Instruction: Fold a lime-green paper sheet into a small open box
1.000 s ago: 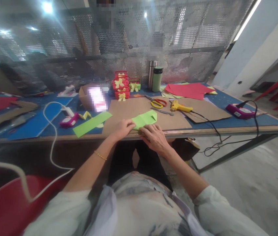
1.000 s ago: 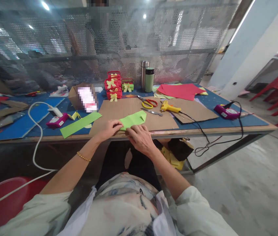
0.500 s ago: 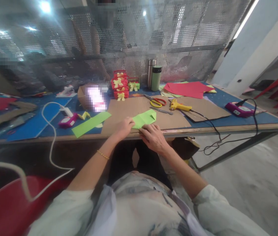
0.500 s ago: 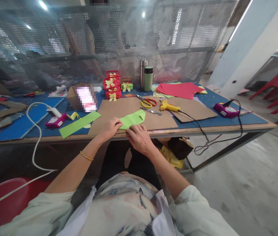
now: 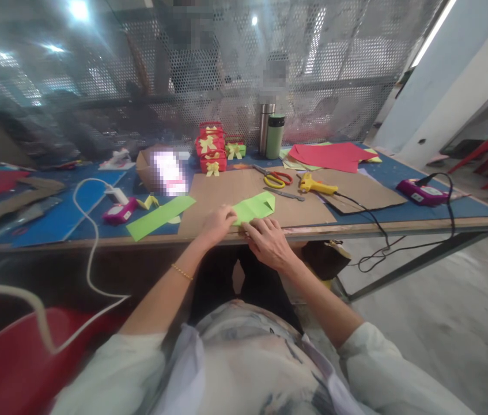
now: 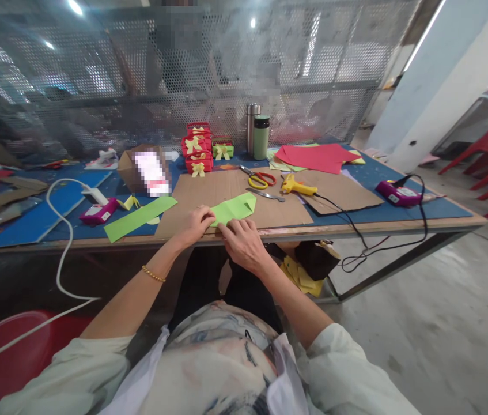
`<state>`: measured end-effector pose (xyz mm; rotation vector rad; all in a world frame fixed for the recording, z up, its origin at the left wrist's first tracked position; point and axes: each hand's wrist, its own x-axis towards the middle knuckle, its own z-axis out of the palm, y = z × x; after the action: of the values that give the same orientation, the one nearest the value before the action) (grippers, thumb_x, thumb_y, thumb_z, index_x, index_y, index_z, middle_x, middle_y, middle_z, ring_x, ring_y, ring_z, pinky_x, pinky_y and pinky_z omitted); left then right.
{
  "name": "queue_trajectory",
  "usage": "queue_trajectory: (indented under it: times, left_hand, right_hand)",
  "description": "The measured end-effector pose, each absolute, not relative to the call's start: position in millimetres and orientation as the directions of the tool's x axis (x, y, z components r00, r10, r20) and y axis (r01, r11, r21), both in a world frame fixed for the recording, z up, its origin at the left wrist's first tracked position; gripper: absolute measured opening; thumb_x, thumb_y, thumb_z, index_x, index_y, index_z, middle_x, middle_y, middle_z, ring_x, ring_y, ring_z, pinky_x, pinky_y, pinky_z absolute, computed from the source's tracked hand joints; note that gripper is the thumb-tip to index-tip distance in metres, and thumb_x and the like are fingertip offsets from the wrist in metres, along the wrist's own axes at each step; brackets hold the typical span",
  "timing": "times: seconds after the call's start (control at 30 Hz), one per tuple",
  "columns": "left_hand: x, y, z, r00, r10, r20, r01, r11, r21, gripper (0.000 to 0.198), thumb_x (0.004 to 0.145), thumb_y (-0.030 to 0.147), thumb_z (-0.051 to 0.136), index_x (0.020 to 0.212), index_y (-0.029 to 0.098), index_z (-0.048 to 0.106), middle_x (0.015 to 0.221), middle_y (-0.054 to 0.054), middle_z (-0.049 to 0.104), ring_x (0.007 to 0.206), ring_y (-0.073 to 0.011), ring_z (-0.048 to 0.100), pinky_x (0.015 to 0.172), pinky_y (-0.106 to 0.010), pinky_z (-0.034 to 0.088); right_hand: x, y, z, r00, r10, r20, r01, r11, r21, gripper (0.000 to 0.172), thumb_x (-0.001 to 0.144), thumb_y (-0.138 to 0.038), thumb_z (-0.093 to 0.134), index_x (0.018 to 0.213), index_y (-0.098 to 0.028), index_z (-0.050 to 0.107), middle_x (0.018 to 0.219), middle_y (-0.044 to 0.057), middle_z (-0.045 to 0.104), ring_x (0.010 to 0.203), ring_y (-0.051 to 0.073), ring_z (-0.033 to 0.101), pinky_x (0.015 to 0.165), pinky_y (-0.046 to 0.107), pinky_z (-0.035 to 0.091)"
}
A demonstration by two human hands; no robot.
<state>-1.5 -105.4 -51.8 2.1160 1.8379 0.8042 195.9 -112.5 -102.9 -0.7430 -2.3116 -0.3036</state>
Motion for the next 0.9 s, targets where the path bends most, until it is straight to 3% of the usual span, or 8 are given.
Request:
queue_trajectory:
  times: [0.23,0.9]
  left_hand:
    - [-1.7,-106.8,-51.8,0.068,0.959,0.274,0.831,-0.206,0.516,0.009,0.090,0.021,0.054,0.082,0.020,0.059,0.091,-0.004,0.066,0.089,-0.0207,0.061,0.083,-0.034,0.046]
    - [3.0,-102.0,-49.3,0.028,0.971,0.238,0.847,-0.149,0.510,0.009,0.088,0.021,0.054,0.079,0.022,0.056,0.091,-0.004,0.065,0.091,-0.0209,0.061,0.086,-0.035,0.048]
  right_hand:
    - [197.1,-112.1,-106.3,-0.600,0.434,0.672,0.575,0.818,-0.015,0.035,0.099,-0.024,0.048,0.130,-0.019,0.063,0.116,0.015,0.060,0.106,0.028,0.049,0.095,0.044,0.037]
    - [190.1,-116.6,-101.9,-0.560,0.467,0.685,0.630,0.776,-0.015,0.028,0.103,-0.027,0.045,0.116,-0.020,0.069,0.108,0.012,0.060,0.097,0.025,0.049,0.093,0.042,0.035]
